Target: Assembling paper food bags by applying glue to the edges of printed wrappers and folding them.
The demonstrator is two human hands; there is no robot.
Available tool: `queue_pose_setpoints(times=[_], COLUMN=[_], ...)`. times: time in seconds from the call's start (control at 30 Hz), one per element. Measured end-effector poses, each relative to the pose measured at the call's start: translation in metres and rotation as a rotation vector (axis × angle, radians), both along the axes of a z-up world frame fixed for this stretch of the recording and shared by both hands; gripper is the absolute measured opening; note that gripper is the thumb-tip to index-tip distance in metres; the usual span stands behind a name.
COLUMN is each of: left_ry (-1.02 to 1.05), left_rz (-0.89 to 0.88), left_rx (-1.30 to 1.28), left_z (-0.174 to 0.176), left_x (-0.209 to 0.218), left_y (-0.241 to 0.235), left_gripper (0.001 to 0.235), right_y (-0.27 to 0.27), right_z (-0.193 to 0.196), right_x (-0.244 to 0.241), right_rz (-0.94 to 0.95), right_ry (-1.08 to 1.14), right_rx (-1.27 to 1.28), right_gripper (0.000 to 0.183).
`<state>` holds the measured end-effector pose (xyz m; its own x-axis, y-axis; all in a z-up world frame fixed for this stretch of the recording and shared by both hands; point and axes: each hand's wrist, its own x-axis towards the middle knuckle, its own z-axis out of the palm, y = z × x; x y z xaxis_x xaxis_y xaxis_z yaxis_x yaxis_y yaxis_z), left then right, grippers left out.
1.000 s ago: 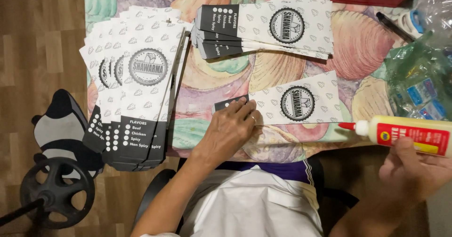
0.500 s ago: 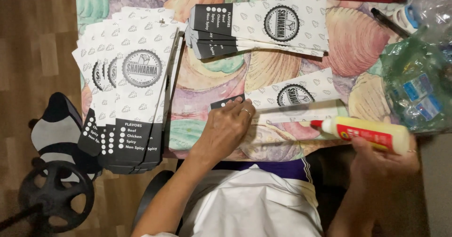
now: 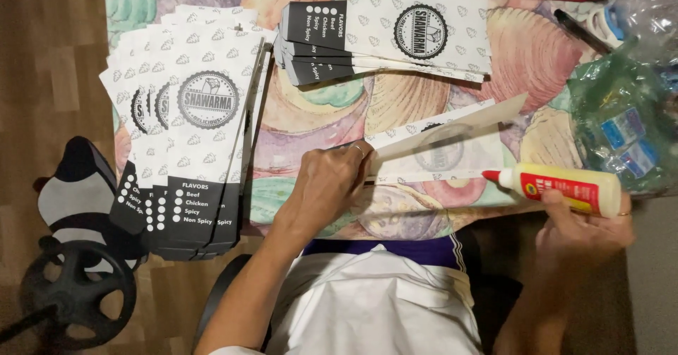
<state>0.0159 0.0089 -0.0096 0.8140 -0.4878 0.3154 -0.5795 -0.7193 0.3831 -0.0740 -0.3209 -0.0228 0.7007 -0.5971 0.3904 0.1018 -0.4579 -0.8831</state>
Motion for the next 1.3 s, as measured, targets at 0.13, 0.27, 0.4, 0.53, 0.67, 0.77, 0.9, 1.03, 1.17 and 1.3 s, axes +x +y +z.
queue_pose_setpoints(times=[0.13, 0.27, 0.4, 0.53, 0.67, 0.77, 0.9, 1.03, 1.17, 1.3], left_ry=[0.018, 0.065, 0.055, 0.085, 0.113, 0.225, 0.391, 0.478, 0.553, 0.652], left_rz=[0.006, -0.010, -0.013, -0.005, 0.001, 0.017, 0.033, 0.022, 0.064, 0.097], left_rx=[0.039, -0.005, -0.023, -0.004, -0.043, -0.088, -0.167, -0.157, -0.249, -0.346], left_z=[0.002, 0.003, 0.004, 0.001, 0.003, 0.010, 0.017, 0.018, 0.017, 0.014], left_x=[0.001, 0.002, 0.002, 0.005, 0.010, 0.018, 0.028, 0.037, 0.045, 0.053], left_y=[0.000, 0.001, 0.001, 0.001, 0.002, 0.004, 0.006, 0.007, 0.009, 0.012], left_gripper=[0.017, 0.014, 0.017, 0.016, 0.021, 0.020, 0.026, 0.029, 0.026, 0.025], right_y=[-0.037, -0.037, -0.033, -0.030, 0.012, 0.016, 0.041, 0.082, 0.101, 0.132], right_z=[-0.033, -0.011, -0.010, -0.021, 0.006, -0.020, -0.046, -0.036, -0.076, -0.068], right_x=[-0.003, 0.001, -0.005, 0.002, 0.009, 0.014, 0.013, 0.020, 0.025, 0.029], right_rz=[-0.116, -0.098, -0.090, -0.081, -0.050, 0.022, 0.106, 0.194, 0.368, 0.493], right_ry=[-0.187, -0.107, -0.051, -0.131, 0.005, -0.047, -0.118, 0.001, -0.074, -0.088], right_rx=[0.025, 0.190, 0.145, 0.127, 0.174, 0.193, 0.317, 0.553, 0.514, 0.467], right_gripper=[0.061, 0.042, 0.038, 0.042, 0.039, 0.041, 0.062, 0.053, 0.045, 0.045])
